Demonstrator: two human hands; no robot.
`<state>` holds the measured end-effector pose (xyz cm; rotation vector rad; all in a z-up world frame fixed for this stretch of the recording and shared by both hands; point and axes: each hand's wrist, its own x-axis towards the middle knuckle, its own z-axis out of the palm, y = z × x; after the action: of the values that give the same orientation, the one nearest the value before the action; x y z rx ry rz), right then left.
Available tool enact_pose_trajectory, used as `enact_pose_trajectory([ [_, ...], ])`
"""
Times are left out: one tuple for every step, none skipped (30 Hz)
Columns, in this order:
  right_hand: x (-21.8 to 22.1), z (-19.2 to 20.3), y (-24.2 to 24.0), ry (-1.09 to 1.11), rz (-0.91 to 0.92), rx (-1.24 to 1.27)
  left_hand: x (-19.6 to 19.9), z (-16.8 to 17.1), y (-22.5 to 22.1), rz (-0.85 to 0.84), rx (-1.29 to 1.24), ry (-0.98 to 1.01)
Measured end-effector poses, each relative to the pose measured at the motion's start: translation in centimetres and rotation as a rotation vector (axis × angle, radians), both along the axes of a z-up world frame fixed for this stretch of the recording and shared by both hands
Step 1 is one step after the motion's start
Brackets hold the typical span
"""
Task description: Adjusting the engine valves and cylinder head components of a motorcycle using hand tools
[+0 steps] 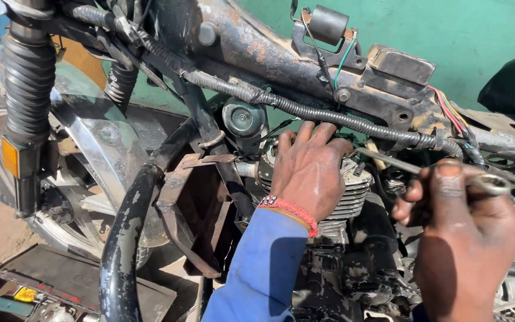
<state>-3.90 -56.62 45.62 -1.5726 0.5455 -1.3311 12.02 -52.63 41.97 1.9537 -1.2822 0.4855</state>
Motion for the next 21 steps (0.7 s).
enact_pose_trajectory([
  [-0.1, -0.3, -2.0, 0.018, 0.014, 0.013, 0.0, -0.2, 0.6, 0.014, 0.013, 0.018],
  [-0.5, -0.3, -4.3, 0.031, 0.048, 0.104, 0.0, 0.0, 0.5, -0.003, -0.001, 0.015],
  [-0.9, -0.1, -6.7, 0.043, 0.079, 0.196, 0.0, 0.3, 0.3, -0.019, -0.015, 0.011],
  [-0.9, -0.3, -5.9, 0.039, 0.080, 0.189, -0.4, 0.1, 0.2, -0.019, -0.022, 0.007],
  [-0.9, -0.4, -5.1, -0.041, 0.061, 0.131, -0.7, 0.0, 0.1, -0.027, -0.146, 0.023],
  [-0.9, -0.6, -4.1, -0.118, 0.046, 0.078, -1.1, -0.2, 0.2, -0.032, -0.265, 0.042],
  [-0.5, -0.2, -2.3, -0.119, 0.050, 0.077, -0.9, 0.0, 0.1, -0.028, -0.266, 0.041],
  [-0.1, 0.0, -0.3, -0.078, 0.021, 0.033, -0.8, 0.0, 0.0, -0.004, -0.167, 0.044],
  [0.2, 0.3, 1.7, -0.039, -0.007, -0.010, -0.5, 0.1, -0.1, 0.020, -0.069, 0.046],
  [0.5, 0.1, 2.7, -0.046, -0.005, -0.013, -0.4, 0.1, 0.0, 0.022, -0.072, 0.039],
  [0.9, -0.1, 3.8, 0.041, -0.023, -0.069, -0.1, 0.0, 0.0, 0.039, -0.031, -0.007],
  [1.0, -0.4, 4.8, 0.137, -0.042, -0.125, -0.1, -0.2, 0.0, 0.055, 0.012, -0.045],
  [1.2, -0.7, 4.9, 0.137, -0.041, -0.127, 0.6, 0.1, -0.4, 0.056, 0.010, -0.045],
  [1.1, -1.3, 5.1, 0.227, 0.022, -0.271, 0.9, 0.0, -0.7, 0.023, 0.077, -0.004],
  [0.9, -1.8, 5.3, 0.317, 0.088, -0.414, 1.2, 0.0, -1.1, -0.011, 0.144, 0.036],
  [0.8, -2.0, 5.2, 0.323, 0.083, -0.411, 1.0, -0.3, -1.2, -0.017, 0.145, 0.041],
  [0.7, -2.1, 5.1, 0.314, 0.106, -0.399, 0.9, -0.5, -1.2, 0.006, 0.114, 0.019],
  [0.9, -2.1, 5.0, 0.294, 0.130, -0.390, 1.1, -0.4, -1.1, 0.033, 0.080, -0.013],
  [1.2, -2.0, 4.9, 0.289, 0.126, -0.390, 1.3, -0.3, -1.2, 0.031, 0.080, -0.019],
  [1.3, -2.0, 4.7, 0.287, 0.165, -0.351, 1.4, -0.3, -1.3, 0.028, 0.094, -0.019],
  [1.4, -1.9, 4.4, 0.285, 0.204, -0.311, 1.4, -0.3, -1.4, 0.025, 0.109, -0.019],
])
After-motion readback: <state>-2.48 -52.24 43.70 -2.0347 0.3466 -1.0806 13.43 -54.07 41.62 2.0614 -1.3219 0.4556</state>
